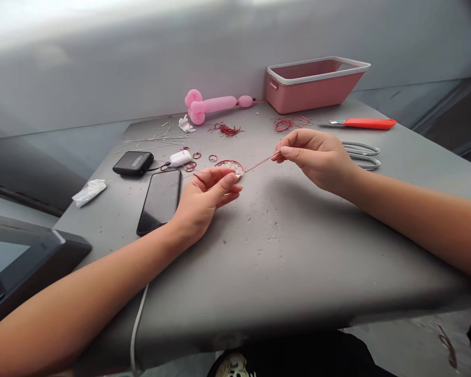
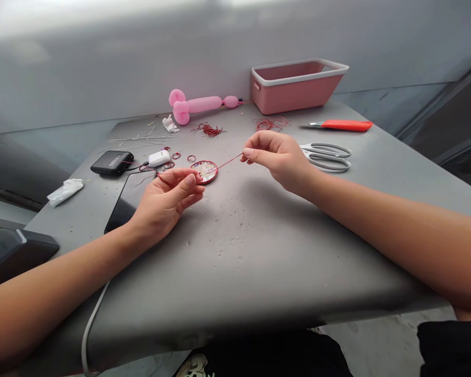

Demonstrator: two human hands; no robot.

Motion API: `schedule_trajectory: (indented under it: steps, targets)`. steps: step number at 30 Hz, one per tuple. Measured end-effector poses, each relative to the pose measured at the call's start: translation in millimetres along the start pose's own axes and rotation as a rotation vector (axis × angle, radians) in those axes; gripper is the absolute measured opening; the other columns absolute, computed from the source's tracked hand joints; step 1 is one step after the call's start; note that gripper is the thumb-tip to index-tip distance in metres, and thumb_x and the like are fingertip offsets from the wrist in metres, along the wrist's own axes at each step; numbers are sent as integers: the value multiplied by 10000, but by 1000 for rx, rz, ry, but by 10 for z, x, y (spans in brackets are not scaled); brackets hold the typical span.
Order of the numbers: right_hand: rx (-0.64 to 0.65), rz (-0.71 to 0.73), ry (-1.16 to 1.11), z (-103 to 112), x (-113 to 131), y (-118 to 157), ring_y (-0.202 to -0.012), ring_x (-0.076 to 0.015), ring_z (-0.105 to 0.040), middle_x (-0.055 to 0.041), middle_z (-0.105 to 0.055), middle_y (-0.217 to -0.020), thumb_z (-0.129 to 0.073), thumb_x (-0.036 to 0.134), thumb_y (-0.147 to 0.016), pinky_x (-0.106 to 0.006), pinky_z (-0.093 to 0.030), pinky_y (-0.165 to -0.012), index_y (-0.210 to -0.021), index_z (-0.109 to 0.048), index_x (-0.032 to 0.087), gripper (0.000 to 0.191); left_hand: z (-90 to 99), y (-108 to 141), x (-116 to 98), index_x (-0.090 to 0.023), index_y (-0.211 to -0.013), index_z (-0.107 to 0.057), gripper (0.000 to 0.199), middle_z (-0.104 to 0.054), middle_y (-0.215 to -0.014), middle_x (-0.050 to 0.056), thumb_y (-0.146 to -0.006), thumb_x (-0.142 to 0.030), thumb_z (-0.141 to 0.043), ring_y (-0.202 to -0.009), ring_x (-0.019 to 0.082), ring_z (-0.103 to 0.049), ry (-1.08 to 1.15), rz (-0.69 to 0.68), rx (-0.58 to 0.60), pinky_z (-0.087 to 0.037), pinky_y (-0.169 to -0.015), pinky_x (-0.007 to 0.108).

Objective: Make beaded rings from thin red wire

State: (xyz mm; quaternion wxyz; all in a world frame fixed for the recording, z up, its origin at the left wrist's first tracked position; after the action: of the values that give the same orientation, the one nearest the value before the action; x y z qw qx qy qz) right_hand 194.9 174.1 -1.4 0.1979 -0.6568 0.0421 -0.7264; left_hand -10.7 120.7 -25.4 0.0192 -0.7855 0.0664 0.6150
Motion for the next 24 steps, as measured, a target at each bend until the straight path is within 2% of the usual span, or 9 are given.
schedule_trajectory:
  steps: [3, 8, 12, 17, 21, 24]
  targets:
    - [-48, -21, -64, -20, 19, 19, -769, -165, -589, -11, -600, -754, -767, 324, -726, -363, -503, -791, -730, -637, 214, 170, 54, -18, -14, -188, -864, -688, 236, -706, -836, -20, -715, -316, -820, -736, 75, -669, 43, -28, -76, -549, -794, 221]
    - [-92, -55, -94, -59, 45, 68, -737, -144, -589, -5, -592, -749, -738, 282, -757, -347, -507, -778, -744, -636, 197, 133, 36, -8, -20, -216, -1015, -674, 338, -718, -914, -22, -717, -270, -824, -770, 76, -680, 84, -9, -71, -547, -814, 222]
    - [-96, -84, -73, -59, 9, 68, -738, -147, -590, -11, -592, -740, -740, 289, -751, -346, -505, -777, -733, -632, 190, 148, 62, -7, -15, -179, -887, -669, 227, -690, -822, -28, -767, -333, -784, -741, 61, -667, 183, -15, -97, -551, -779, 191]
    - [-116, -88, -239, -118, -46, 73, -676, -119, -580, 11, -582, -710, -774, 441, -749, -316, -521, -722, -763, -629, 201, 281, 46, 0, 71, -156, -830, -643, 171, -699, -765, -27, -770, -238, -780, -693, 58, -681, 247, 84, -124, -555, -695, 156]
    - [-28, -231, -401, -334, -107, 174, -698, -118, -620, 12, -624, -745, -807, 541, -675, -309, -547, -744, -865, -635, 202, 425, -9, 21, 117, -153, -825, -629, 149, -704, -735, -30, -792, -219, -759, -671, 58, -693, 303, 125, -110, -556, -675, 148]
    - [48, -330, -468, -489, -114, 274, -775, -128, -662, 9, -678, -798, -871, 436, -622, -326, -558, -831, -894, -647, 209, 419, -56, 27, 115, -155, -817, -629, 130, -705, -734, -32, -811, -220, -741, -680, 54, -696, 322, 124, -68, -556, -684, 142]
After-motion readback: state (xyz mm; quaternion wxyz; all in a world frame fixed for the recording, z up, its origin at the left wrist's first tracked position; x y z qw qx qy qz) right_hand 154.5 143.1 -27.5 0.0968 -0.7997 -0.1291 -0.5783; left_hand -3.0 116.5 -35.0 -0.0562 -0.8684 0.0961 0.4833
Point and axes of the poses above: each hand's wrist, its own y-axis away from the middle knuckle, its own z-axis out of the back of the hand, x = y × z, the point moved 7 cm from there along -y, towards the middle knuckle
